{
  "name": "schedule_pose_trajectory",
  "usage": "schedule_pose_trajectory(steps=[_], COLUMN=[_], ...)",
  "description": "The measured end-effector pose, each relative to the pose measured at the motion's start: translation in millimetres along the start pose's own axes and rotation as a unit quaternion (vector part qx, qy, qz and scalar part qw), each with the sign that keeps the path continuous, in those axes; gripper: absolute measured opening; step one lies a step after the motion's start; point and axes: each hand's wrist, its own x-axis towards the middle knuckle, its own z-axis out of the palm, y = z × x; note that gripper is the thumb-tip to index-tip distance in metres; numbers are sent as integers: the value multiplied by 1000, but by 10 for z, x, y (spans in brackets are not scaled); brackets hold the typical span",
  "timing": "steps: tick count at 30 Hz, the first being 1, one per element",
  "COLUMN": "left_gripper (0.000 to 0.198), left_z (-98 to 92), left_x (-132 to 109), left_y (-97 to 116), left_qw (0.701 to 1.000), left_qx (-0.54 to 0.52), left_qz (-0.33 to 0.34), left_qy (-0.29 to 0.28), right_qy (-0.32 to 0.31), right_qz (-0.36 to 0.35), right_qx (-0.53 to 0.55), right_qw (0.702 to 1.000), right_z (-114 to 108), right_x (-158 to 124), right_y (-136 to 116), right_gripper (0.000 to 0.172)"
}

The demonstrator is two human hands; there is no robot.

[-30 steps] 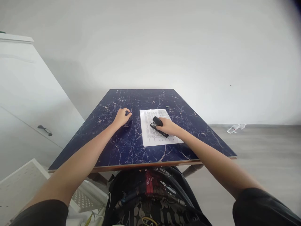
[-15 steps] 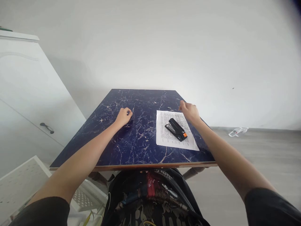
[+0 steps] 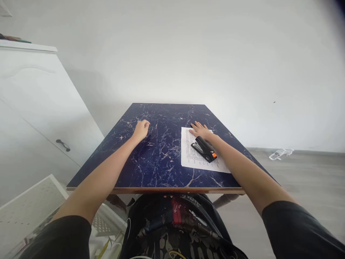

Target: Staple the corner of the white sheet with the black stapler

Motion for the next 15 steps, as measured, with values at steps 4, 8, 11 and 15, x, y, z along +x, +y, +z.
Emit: schedule_pose_trajectory(steps=[4,8,11,15], left_gripper=[18,15,16,23], left_z=[-353,-554,-558,-548], left_x=[149,146,131,134], left_y=[-469,-874,-946,-896], left_qw=[992,939,920,939], left_qx=[5,-47,-63,-43], left_qz=[-71,-251,-279,-247], left_qy=[103,230,268,237], right_qy=[4,-9,-12,-7], right_qz=[-13,-34,-53,-91], right_qx=[-5,13,43,61], right_qw=[1000,999,998,994], right_z=[11,31,87,211], right_x=[136,341,521,742], right_y=[-407,-1097,-1734,-2553], right_gripper=[86,81,81,89])
